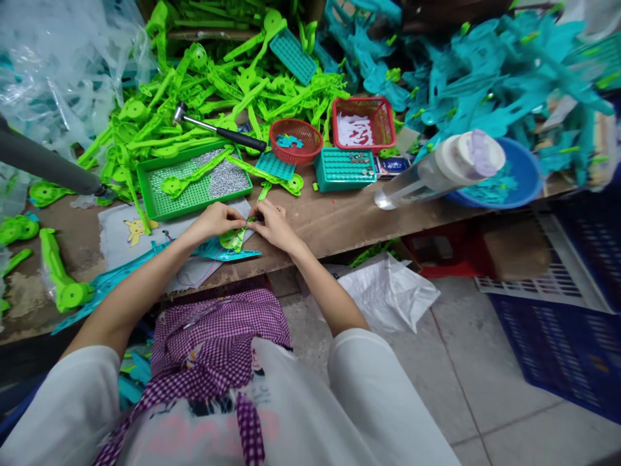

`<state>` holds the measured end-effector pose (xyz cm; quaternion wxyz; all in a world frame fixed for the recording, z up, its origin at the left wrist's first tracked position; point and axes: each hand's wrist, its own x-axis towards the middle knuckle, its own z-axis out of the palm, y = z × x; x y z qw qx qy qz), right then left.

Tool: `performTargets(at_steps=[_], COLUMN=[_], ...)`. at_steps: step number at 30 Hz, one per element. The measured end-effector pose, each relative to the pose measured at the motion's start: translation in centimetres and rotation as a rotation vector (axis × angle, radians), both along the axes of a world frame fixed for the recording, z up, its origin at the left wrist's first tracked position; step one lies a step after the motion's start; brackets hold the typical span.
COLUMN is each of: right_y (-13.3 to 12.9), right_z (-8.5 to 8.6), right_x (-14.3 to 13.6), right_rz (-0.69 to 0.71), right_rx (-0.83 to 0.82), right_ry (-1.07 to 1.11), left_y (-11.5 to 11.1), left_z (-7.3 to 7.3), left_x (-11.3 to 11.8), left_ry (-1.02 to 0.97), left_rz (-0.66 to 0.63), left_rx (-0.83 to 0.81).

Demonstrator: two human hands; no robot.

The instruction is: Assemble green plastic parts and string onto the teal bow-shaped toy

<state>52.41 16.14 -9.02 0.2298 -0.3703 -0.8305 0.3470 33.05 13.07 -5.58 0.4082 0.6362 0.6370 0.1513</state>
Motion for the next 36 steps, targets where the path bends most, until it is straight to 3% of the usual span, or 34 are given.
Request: performTargets(at_steps=[4, 8, 11, 14, 17, 20, 24, 27, 36], right_y=[0.9, 1.2, 1.1, 0.4, -0.5, -0.7, 0.3, 0.6, -2.4], right_z=[-0.1, -0.1, 0.2, 0.4, 0.8, 2.0, 4.4, 5.1, -0.3], right_x=[-0.1, 0.3, 1.2, 2.3, 2.5, 1.0, -2.5, -3.6, 0.3], right_rz=[0.067, 0.096, 0.073, -0.168, -0.444, -0.571, -0.497, -0.411, -0.091], right_rx=[-0.054, -0.119, -0.256, -0.321, -0.277, -0.235, -0.134, -0.038, 0.172], right_ry=[0.053, 0.140, 0.256, 0.380, 0.466, 0.582, 0.658, 0.566, -0.106], left_y=[1.1, 1.8, 1.6, 1.4, 1.2, 0.8, -0.7, -1.7, -2.4], left_z=[-0.1, -0.6, -0.7, -0.4, -0.2, -0.1, 0.1, 0.1, -0.6], left_x=[-0.2, -0.1, 0.2, 0.7, 1.0, 1.1, 1.3, 1.8, 2.0], left_ry=[-0.008, -0.045, -0.046, 0.021, 0.056, 0.067, 0.052, 0.099, 0.209], left_rz=[-0.056, -0.013, 0.032, 0.059, 0.055, 0.062, 0.080, 0.075, -0.004], left_rx=[-0.055, -0.113, -0.135, -0.100, -0.049, -0.027, 0.093, 0.195, 0.301])
